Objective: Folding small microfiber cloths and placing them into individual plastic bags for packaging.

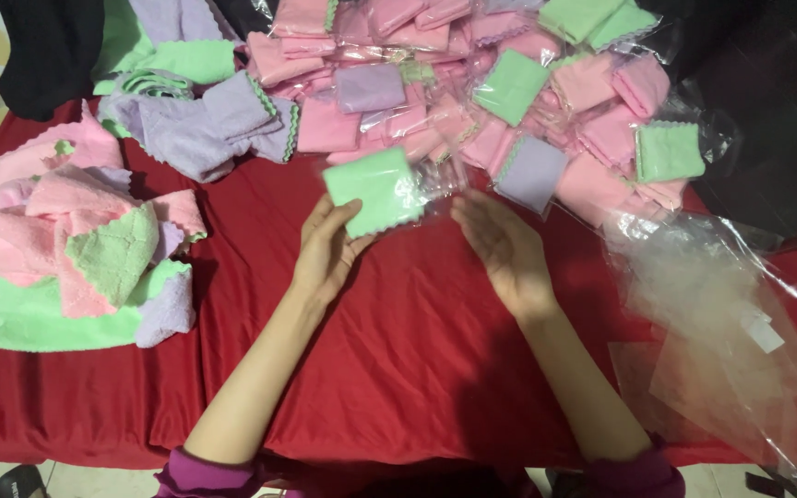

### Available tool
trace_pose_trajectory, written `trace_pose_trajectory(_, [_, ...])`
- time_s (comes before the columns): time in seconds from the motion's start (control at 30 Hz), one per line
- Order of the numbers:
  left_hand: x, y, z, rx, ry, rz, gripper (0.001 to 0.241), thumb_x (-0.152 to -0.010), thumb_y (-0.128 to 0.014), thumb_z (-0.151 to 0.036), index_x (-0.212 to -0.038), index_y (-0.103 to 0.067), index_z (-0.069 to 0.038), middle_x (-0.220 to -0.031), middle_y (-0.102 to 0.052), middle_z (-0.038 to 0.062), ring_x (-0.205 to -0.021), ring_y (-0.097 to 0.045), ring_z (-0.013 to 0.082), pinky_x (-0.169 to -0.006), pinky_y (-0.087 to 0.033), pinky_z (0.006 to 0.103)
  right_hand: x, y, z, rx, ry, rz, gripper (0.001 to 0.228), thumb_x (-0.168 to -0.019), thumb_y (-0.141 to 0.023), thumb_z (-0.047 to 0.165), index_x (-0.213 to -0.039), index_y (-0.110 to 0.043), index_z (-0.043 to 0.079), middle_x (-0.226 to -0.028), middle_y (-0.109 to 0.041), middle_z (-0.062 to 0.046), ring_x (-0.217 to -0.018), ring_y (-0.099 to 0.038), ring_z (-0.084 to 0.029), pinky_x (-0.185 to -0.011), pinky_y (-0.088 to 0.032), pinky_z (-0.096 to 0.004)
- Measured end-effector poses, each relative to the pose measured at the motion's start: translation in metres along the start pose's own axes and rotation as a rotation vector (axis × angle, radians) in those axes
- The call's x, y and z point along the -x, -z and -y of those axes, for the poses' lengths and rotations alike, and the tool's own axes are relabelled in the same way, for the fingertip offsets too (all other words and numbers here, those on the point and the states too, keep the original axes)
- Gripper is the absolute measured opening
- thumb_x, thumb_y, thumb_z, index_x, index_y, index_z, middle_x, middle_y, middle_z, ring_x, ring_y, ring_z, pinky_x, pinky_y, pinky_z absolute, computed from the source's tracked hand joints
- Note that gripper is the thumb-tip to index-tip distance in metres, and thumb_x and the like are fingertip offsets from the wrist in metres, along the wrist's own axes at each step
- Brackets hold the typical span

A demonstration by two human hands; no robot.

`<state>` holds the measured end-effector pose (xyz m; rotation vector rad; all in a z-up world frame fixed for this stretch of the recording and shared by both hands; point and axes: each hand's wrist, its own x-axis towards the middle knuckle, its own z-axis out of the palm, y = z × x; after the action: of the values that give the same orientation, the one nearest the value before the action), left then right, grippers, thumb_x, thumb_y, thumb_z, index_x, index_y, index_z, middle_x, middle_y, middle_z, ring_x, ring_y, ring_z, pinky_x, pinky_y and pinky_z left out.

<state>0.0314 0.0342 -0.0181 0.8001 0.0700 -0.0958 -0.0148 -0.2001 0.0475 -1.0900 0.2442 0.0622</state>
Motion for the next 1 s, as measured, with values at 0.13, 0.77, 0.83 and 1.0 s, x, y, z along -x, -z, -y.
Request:
trace_pose_trajectory(0.13, [0.001,0.003,0.018,-0.001,0.001,0.025,0.044,-0.086,-0.076,-0.005,-0.125,-0.054,-0.005,-0.104,-0.07,0.011,-0.091,-0.076,0.0232,-0.083,-0.065,0.0426,-0.01,0.005,-0.035,0.207,0.028,0.049,0.042,-0.102,-0.054,0.017,-0.14,-0.054,-0.001,-0.125,-0.064,-0.018,-0.114,-0.068,-0.027,-0.102,-0.057,-0.041])
trace_pose_trajectory(0.77, [-0.02,0.034,0.03,-1.298,-0.547,0.109,0.015,-0.089,-0.065,-0.02,-0.104,-0.069,-0.018,-0.112,-0.071,0.002,-0.104,-0.064,0.0265,-0.092,-0.049,0.0405,-0.206,0.217,0.089,0.684,0.762,-0.592,0.042,-0.095,-0.078,0.021,-0.13,-0.053,0.016,-0.103,-0.06,-0.002,-0.083,-0.056,-0.014,-0.066,-0.043,-0.029])
trace_pose_trajectory(0.83, [-0.019,0.035,0.035,-1.376,-0.536,0.096,0.019,-0.09,-0.063,-0.023,-0.107,-0.069,-0.018,-0.115,-0.068,0.006,-0.106,-0.061,0.0338,-0.09,-0.049,0.0467,-0.21,0.228,0.063,0.887,1.064,-0.526,0.045,-0.094,-0.079,0.005,-0.131,-0.053,0.008,-0.127,-0.06,-0.011,-0.115,-0.06,-0.026,-0.094,-0.049,-0.035])
trace_pose_trajectory(1.0, [-0.015,0.036,0.037,-1.922,-0.598,0.194,0.029,-0.096,-0.059,-0.027,-0.122,-0.065,-0.013,-0.122,-0.059,0.011,-0.123,-0.054,0.0317,-0.103,-0.047,0.0519,-0.132,0.141,-0.023,1.356,0.86,0.13,0.028,-0.098,-0.072,0.02,-0.125,-0.069,0.012,-0.12,-0.069,-0.016,-0.125,-0.06,-0.038,-0.111,-0.044,-0.048])
